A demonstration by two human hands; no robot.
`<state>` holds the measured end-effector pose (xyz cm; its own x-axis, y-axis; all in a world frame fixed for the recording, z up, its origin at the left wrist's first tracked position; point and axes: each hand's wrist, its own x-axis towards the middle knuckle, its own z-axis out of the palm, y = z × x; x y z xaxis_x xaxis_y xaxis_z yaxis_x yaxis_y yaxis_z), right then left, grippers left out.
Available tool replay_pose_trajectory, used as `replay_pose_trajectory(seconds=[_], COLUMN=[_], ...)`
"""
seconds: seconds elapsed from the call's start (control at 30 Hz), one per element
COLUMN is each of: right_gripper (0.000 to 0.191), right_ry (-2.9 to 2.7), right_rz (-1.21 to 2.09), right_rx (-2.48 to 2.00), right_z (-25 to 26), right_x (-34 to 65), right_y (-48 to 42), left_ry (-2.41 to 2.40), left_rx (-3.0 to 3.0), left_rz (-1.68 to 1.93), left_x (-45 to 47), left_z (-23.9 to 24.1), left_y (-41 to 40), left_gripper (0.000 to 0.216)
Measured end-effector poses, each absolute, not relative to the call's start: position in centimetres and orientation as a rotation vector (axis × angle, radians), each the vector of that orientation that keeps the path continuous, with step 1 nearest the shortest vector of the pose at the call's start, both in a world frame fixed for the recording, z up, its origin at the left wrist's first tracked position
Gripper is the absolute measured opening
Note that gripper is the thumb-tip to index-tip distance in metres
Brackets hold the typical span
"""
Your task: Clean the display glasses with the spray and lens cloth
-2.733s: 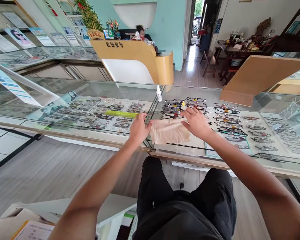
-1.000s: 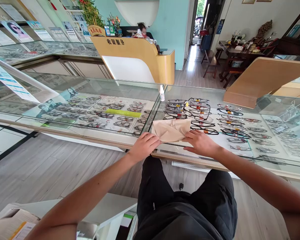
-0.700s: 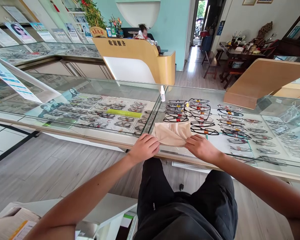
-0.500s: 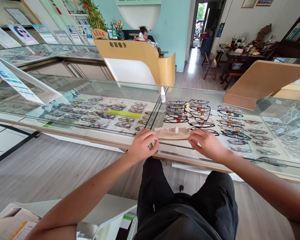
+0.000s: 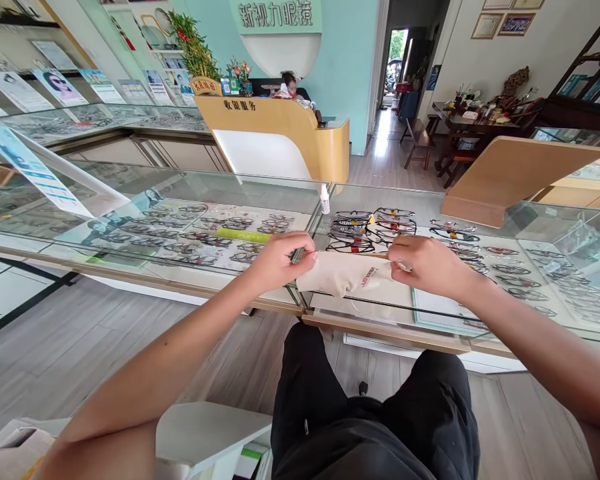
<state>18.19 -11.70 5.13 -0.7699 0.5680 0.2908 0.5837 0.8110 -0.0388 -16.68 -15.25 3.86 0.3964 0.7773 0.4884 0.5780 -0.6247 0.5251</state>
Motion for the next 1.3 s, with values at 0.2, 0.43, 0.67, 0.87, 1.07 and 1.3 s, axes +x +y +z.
replay_pose_trajectory(seconds=[0.2, 0.43, 0.67, 0.87, 1.07, 1.3], right_gripper=[0.014, 0.013, 0.017, 0.02, 0.018, 0.017], right_ry=[-2.535, -2.501, -2.537, -2.565, -2.597, -2.545], right_rz=[0.178, 0.217, 0.183, 0.227, 0.313, 0.532], right_rx=[-0.767, -0.781, -0.8, -0.79, -0.826, -0.861], right_z=[5.1, 5.8, 6.8, 7.2, 7.5, 8.3], right_x=[19.1, 19.7, 20.2, 20.5, 20.7, 22.1], right_y=[-11.5, -11.8, -12.3, -12.6, -13.5, -13.5], left_ry=[1.139, 1.155, 1.166, 1.117, 1.063, 0.997], left_rx=[2.23, 2.373, 2.573, 2.414, 2.237, 2.311], left_rz=[1.171, 0.988, 0.8, 0.852, 0.994, 0.843], left_x=[-17.4, -18.2, -17.7, -17.3, -16.9, -17.3], left_z=[3.7, 5.1, 5.6, 5.0, 3.7, 4.1], left_y=[-15.1, -15.8, -17.1, -17.6, -17.4, -17.5], left_gripper=[0.034, 0.035, 0.017, 0.016, 0.02, 0.021])
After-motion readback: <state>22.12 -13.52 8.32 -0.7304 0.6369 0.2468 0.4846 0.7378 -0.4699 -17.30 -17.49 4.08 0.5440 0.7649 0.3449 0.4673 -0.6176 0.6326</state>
